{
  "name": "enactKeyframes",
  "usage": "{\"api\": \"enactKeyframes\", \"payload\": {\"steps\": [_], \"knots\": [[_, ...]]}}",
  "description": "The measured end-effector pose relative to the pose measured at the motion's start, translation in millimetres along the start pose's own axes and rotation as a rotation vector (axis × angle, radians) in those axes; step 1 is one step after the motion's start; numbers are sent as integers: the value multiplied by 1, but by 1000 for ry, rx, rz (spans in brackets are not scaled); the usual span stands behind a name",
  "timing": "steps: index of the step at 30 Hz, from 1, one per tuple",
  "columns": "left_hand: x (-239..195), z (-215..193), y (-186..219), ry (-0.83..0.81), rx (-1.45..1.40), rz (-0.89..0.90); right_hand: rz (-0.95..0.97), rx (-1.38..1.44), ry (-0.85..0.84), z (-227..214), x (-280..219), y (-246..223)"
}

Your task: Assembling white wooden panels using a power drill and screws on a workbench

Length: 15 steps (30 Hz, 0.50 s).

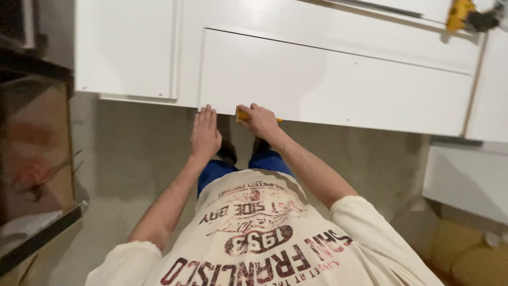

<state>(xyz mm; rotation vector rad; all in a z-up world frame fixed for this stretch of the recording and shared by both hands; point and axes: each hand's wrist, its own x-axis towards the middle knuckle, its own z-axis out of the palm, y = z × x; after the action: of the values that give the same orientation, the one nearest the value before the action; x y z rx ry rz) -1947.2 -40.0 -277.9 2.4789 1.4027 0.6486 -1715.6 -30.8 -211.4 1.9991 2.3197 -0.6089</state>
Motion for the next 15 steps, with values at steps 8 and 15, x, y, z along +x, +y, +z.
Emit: {"api": "enactKeyframes", "payload": {"steps": [8, 15], "knots": [[29, 25, 82, -199, 80, 135, 146, -111, 43, -28, -107, 169], [47, 80, 187, -376, 173, 182, 199, -174, 105, -27, -217, 348]]}}
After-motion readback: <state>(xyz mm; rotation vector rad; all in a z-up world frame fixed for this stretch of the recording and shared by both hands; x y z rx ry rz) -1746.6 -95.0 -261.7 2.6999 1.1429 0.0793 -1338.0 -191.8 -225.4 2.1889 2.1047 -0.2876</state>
